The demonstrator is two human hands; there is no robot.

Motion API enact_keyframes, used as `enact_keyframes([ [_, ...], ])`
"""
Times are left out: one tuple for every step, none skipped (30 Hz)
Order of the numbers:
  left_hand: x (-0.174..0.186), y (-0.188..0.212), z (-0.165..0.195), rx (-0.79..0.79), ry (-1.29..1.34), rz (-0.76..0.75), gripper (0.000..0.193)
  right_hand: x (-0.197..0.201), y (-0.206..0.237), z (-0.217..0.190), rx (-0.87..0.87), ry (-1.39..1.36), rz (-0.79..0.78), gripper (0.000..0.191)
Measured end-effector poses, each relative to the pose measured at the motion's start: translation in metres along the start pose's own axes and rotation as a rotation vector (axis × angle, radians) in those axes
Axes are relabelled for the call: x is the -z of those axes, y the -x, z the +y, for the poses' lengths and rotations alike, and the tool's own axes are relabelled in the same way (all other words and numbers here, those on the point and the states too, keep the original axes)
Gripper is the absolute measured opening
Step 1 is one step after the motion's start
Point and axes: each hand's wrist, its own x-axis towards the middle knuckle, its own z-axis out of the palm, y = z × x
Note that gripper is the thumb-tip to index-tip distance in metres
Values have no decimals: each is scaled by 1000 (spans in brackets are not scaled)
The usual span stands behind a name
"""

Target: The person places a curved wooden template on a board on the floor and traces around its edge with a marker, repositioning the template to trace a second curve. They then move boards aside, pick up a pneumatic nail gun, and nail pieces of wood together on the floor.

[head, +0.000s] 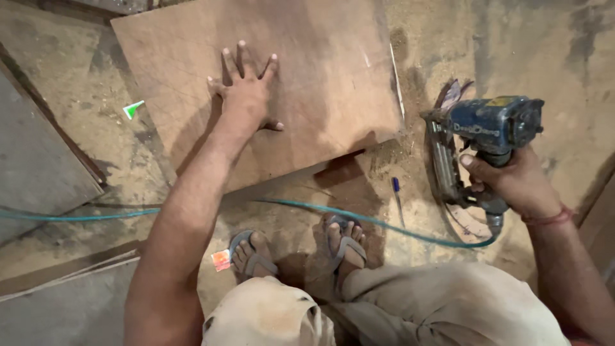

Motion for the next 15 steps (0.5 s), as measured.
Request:
enact_keyframes([
  [1,0,0,7,-3,-13,149,-4,-2,-8,40,8,-6,29],
  [2,1,1,11,-3,-20,149,-8,-4,-13,75,10,-7,36],
  [3,1,1,11,-5,-25,149,-13,-7,-16,55,72,-4,34],
  [3,1,2,16,-4,-30,149,-22,-13,-15,39,135,-5,32],
  [4,1,2,17,-3,-21,149,-31,-20,-13,27,201,-11,30],
  [4,2,2,20,0,-12,148,-38,-26,-9,112,229,-29,30],
  [3,2,2,24,4,-7,148,-46,-32,-4,193,257,-51,31],
  [3,3,1,19,11,-9,148,-51,-36,2,270,283,-76,32],
  [2,3,1,13,16,-8,149,-56,-38,8,202,302,-80,30],
  [1,2,0,8,19,-2,149,-60,-41,12,137,319,-81,28],
  [0,2,-1,-4,20,19,148,-63,-44,15,69,336,-84,27],
  [-1,1,-2,-19,22,37,148,-64,-45,16,35,376,-86,26],
  [-2,1,-2,-31,26,58,147,-63,-45,15,4,419,-89,25],
  [-3,1,-3,-16,28,30,147,-62,-43,12,-26,459,-91,24],
  [-3,-1,-3,-7,25,9,146,-61,-40,7,-27,369,-67,24],
])
